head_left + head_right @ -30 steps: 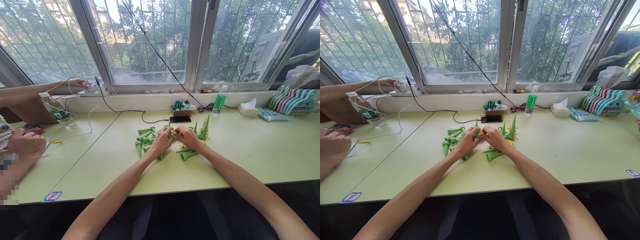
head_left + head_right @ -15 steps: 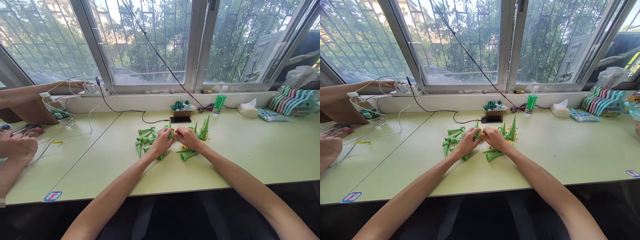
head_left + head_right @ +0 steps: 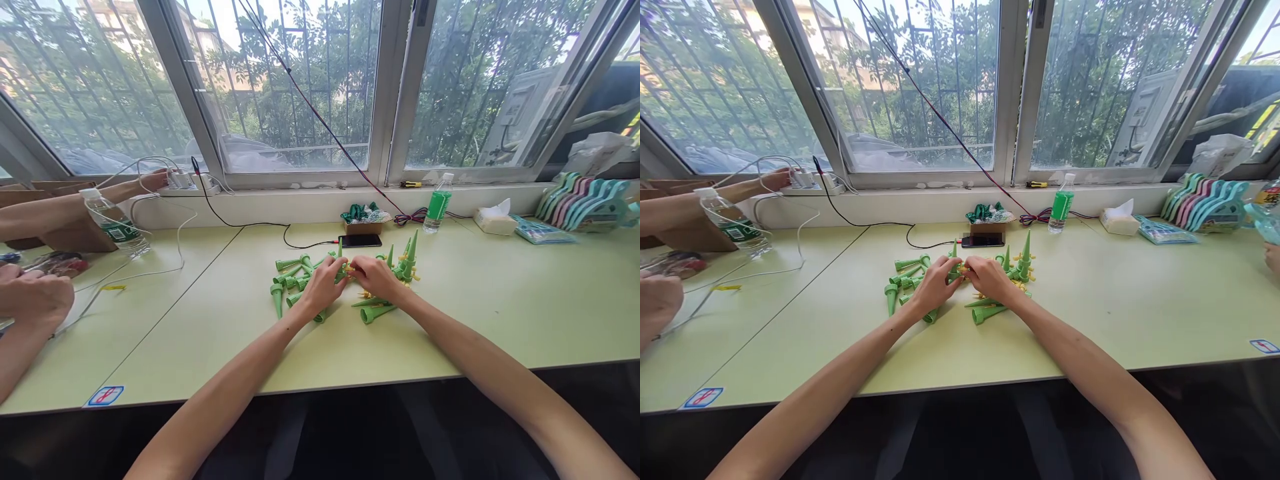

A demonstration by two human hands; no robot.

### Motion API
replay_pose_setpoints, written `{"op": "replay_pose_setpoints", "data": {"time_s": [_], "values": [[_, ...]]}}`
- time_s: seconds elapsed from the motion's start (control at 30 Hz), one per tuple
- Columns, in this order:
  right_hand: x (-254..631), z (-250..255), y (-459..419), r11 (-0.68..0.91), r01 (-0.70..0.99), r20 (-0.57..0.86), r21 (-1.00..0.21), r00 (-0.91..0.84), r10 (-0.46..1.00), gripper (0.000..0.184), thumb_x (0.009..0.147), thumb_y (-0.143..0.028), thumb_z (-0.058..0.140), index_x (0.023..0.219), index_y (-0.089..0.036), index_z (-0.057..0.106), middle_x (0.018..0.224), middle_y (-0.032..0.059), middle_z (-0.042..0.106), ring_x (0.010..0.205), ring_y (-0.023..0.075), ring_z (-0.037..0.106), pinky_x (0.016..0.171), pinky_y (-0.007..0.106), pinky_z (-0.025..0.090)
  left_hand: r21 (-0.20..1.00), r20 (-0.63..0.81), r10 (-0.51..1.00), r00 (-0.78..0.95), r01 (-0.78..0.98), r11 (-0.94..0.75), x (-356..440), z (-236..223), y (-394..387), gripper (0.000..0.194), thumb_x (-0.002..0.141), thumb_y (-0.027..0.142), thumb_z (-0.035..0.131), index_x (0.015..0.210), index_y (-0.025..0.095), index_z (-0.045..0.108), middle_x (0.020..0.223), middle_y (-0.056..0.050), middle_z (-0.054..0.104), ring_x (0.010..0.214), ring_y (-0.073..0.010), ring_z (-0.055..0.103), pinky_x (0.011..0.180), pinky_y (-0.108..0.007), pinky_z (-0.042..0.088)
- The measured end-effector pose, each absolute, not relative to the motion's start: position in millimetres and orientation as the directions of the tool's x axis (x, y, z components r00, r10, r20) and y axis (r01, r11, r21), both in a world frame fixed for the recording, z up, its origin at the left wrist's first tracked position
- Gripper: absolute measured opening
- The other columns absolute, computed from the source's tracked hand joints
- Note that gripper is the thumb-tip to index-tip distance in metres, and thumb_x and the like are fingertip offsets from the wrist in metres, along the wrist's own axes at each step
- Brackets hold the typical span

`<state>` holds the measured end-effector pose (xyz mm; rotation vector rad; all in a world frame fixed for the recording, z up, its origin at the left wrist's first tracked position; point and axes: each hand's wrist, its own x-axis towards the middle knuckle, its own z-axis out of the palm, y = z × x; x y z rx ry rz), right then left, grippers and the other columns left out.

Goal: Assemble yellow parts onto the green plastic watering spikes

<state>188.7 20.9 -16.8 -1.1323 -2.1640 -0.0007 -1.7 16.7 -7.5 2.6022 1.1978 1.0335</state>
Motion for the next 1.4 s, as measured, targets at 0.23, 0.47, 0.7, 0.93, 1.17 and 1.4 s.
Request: {"op": "replay_pose_setpoints", "data": {"time_s": [0.23, 0.47, 0.7, 0.93, 1.17, 1.4], "values": [[188.4, -15.2, 20.0, 0.631, 0.718, 0.571, -0.294, -0.397, 0.718, 0.015, 0.095, -0.027, 0.053, 0.082, -0.020, 0.056, 0.079, 0.0040, 0.063, 0.069, 0.0163, 0.053, 0.063, 0.026, 0.031, 0.302, 0.561, 0.680, 0.473, 0.648, -0.699, -2.2, -7.1, 16.9, 0.034, 0.086, 0.017, 0.060, 0.119, 0.023, 0.057, 0.097, -0.005, 0.055, 0.080, -0.0173, 0.058, 0.073, -0.029, 0.049], [187.3, -18.1, 22.7, 0.645, 0.706, 0.580, -0.293, -0.405, 0.707, 0.017, 0.097, -0.028, 0.053, 0.083, -0.019, 0.056, 0.080, 0.0047, 0.064, 0.072, 0.0162, 0.055, 0.065, 0.026, 0.033, 0.281, 0.557, 0.673, 0.487, 0.652, -0.704, -3.2, -4.8, 16.5, 0.031, 0.088, 0.019, 0.058, 0.119, 0.023, 0.058, 0.100, -0.006, 0.056, 0.078, -0.0170, 0.058, 0.071, -0.029, 0.048], [184.4, -11.0, 19.1, 0.635, 0.673, 0.628, -0.379, -0.318, 0.711, 0.026, 0.101, -0.040, 0.047, 0.093, -0.020, 0.061, 0.086, 0.0049, 0.068, 0.075, 0.0163, 0.059, 0.071, 0.026, 0.039, 0.347, 0.579, 0.692, 0.432, 0.637, -0.688, -3.0, -2.4, 17.8, 0.042, 0.088, 0.021, 0.059, 0.129, 0.022, 0.051, 0.105, -0.007, 0.059, 0.067, -0.0123, 0.053, 0.073, -0.030, 0.048], [183.5, -6.5, 13.8, 0.646, 0.628, 0.708, -0.435, -0.204, 0.675, 0.037, 0.104, -0.040, 0.036, 0.120, -0.016, 0.058, 0.099, 0.0104, 0.068, 0.084, 0.0194, 0.064, 0.077, 0.029, 0.046, 0.477, 0.589, 0.709, 0.387, 0.541, -0.692, -1.0, -4.0, 16.9, 0.081, 0.083, 0.021, 0.063, 0.151, 0.027, 0.019, 0.096, -0.001, 0.058, 0.054, -0.0068, 0.046, 0.059, -0.022, 0.043], [181.6, -11.1, 17.3, 0.681, 0.557, 0.750, -0.475, -0.149, 0.644, 0.048, 0.102, -0.042, 0.042, 0.143, -0.017, 0.042, 0.097, 0.0062, 0.065, 0.060, 0.0120, 0.057, 0.062, 0.025, 0.046, 0.394, 0.530, 0.650, 0.545, 0.520, -0.758, -1.8, -5.8, 15.8, 0.081, 0.083, 0.024, 0.062, 0.151, 0.029, 0.019, 0.105, -0.004, 0.062, 0.057, -0.0085, 0.052, 0.062, -0.024, 0.045], [181.0, -13.5, 19.0, 0.709, 0.554, 0.783, -0.437, -0.155, 0.603, 0.042, 0.099, -0.035, 0.048, 0.138, -0.018, 0.048, 0.082, 0.0018, 0.064, 0.058, 0.0114, 0.055, 0.060, 0.024, 0.046, 0.353, 0.500, 0.654, 0.567, 0.557, -0.752, -2.0, -5.6, 15.5, 0.079, 0.085, 0.030, 0.065, 0.150, 0.028, 0.021, 0.111, -0.008, 0.065, 0.064, -0.0127, 0.059, 0.066, -0.027, 0.048]]}}
